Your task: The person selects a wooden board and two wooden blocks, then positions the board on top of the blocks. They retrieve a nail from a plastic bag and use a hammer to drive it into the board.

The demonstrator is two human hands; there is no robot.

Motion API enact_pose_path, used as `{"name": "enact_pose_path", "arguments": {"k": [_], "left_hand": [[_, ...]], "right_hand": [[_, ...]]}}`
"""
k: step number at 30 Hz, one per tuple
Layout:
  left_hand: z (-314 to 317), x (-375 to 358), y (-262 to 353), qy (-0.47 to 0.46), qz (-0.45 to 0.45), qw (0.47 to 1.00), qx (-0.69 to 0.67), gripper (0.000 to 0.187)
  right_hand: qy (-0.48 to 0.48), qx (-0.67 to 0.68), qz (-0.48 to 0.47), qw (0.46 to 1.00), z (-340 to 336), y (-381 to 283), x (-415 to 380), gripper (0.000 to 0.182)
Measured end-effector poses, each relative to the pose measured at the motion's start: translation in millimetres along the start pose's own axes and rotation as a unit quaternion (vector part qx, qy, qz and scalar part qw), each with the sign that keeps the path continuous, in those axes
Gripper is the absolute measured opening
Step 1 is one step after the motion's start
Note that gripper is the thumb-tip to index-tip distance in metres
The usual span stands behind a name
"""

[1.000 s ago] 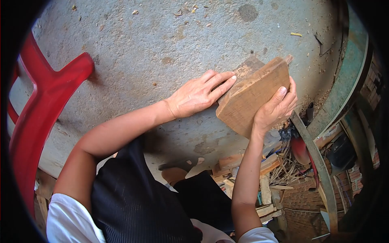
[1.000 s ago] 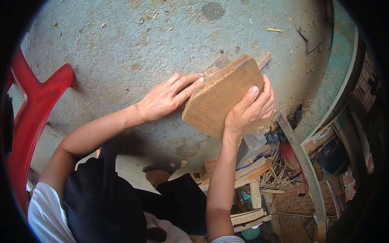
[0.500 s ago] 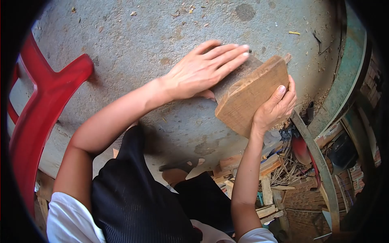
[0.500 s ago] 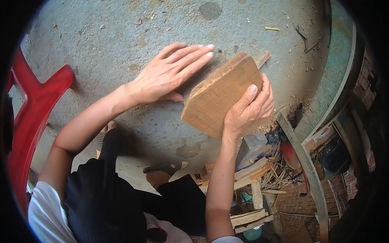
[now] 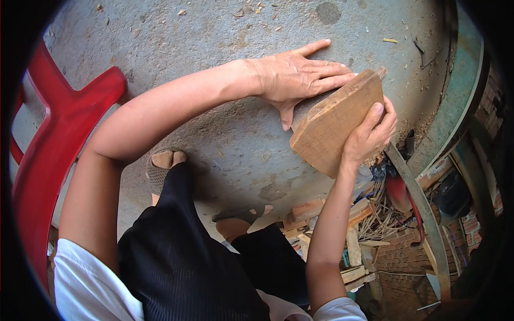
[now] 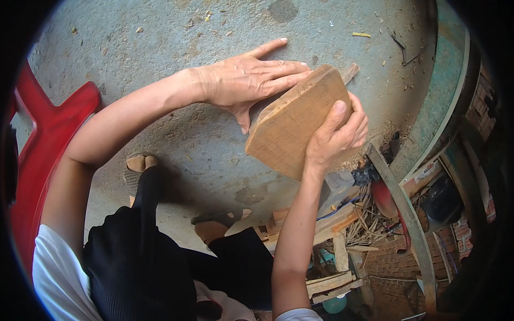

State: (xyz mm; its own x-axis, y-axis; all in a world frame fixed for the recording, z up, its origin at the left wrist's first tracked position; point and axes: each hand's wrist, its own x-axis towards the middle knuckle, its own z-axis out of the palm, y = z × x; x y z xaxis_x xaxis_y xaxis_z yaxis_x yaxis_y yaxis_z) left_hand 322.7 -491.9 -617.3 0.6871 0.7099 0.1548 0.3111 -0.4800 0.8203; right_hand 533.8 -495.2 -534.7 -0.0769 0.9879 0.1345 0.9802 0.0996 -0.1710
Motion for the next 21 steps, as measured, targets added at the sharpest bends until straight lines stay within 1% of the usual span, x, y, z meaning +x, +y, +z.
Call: {"name": "enact_pose_path", "arguments": {"k": [2, 3, 4, 5, 6, 7, 8, 9, 10, 11, 12, 14, 15, 17, 18, 20, 21], "left_hand": [[-7.5, 2.5, -0.5, -0.012, -0.006, 1.0, 0.002, 0.15], [-13.7, 6.9, -2.3, -0.039, -0.014, 0.999, 0.001, 0.146], [-19.4, 12.2, -3.9, -0.066, -0.022, 0.998, -0.001, 0.143], [-27.6, 18.3, -5.7, -0.066, -0.024, 0.998, -0.003, 0.143], [-36.8, 26.7, -9.5, -0.104, -0.031, 0.994, 0.011, 0.14], [-45.1, 37.2, -12.4, -0.141, -0.037, 0.989, 0.027, 0.138], [-48.1, 51.7, -16.4, -0.16, -0.028, 0.987, -0.016, 0.127], [-43.8, 66.7, -22.6, -0.159, -0.028, 0.987, -0.015, 0.127], [-36.5, 81.6, -30.8, -0.22, 0.001, 0.971, -0.095, 0.119], [-32.5, 92.7, -36.6, -0.28, 0.031, 0.944, -0.174, 0.111], [-34.0, 99.4, -37.6, -0.279, 0.03, 0.944, -0.173, 0.111], [-37.4, 109.4, -36.1, -0.371, 0.034, 0.885, -0.28, 0.091], [-39.7, 112.7, -33.6, -0.371, 0.036, 0.885, -0.278, 0.091], [-50.6, 117.5, -27.8, -0.414, 0.0, 0.89, -0.19, 0.083], [-59.5, 114.5, -28.5, -0.413, 0.0, 0.891, -0.187, 0.083], [-75.4, 105.2, -36.4, -0.38, 0.027, 0.911, -0.159, 0.072], [-76.2, 99.7, -39.7, -0.318, 0.072, 0.934, -0.145, 0.061]], "right_hand": [[-0.03, -0.005, -0.012, 0.999, -1.0, -1.4, 14.1, 0.042], [-0.03, -0.002, -0.013, 0.999, 0.8, 2.1, 21.4, 0.042], [-0.057, 0.029, -0.024, 0.998, 2.6, 7.5, 28.8, 0.045], [-0.084, 0.059, -0.036, 0.994, 3.3, 9.4, 32.7, 0.049], [-0.086, 0.057, -0.037, 0.994, 2.3, 5.2, 34.5, 0.049], [-0.098, 0.081, 0.016, 0.992, 0.7, -0.8, 36.5, 0.052], [-0.109, 0.106, 0.068, 0.986, 0.0, -4.5, 37.7, 0.055], [-0.108, 0.107, 0.067, 0.986, 1.0, -4.9, 37.3, 0.055], [-0.088, 0.114, 0.064, 0.987, 3.5, -4.7, 36.9, 0.057], [-0.067, 0.122, 0.061, 0.988, 6.0, -4.5, 36.6, 0.059], [-0.067, 0.123, 0.06, 0.988, 7.0, -2.3, 37.3, 0.059], [-0.073, 0.166, 0.108, 0.977, 5.3, 4.4, 39.5, 0.059], [-0.071, 0.165, 0.107, 0.978, 4.9, 6.2, 39.2, 0.059], [-0.067, 0.163, 0.113, 0.978, 4.2, 7.1, 41.5, 0.058], [-0.064, 0.163, 0.112, 0.978, 3.2, 6.5, 41.6, 0.058], [-0.067, 0.17, 0.11, 0.977, 1.4, 5.3, 40.9, 0.058], [-0.065, 0.169, 0.11, 0.977, 1.0, 7.8, 41.2, 0.058]]}}
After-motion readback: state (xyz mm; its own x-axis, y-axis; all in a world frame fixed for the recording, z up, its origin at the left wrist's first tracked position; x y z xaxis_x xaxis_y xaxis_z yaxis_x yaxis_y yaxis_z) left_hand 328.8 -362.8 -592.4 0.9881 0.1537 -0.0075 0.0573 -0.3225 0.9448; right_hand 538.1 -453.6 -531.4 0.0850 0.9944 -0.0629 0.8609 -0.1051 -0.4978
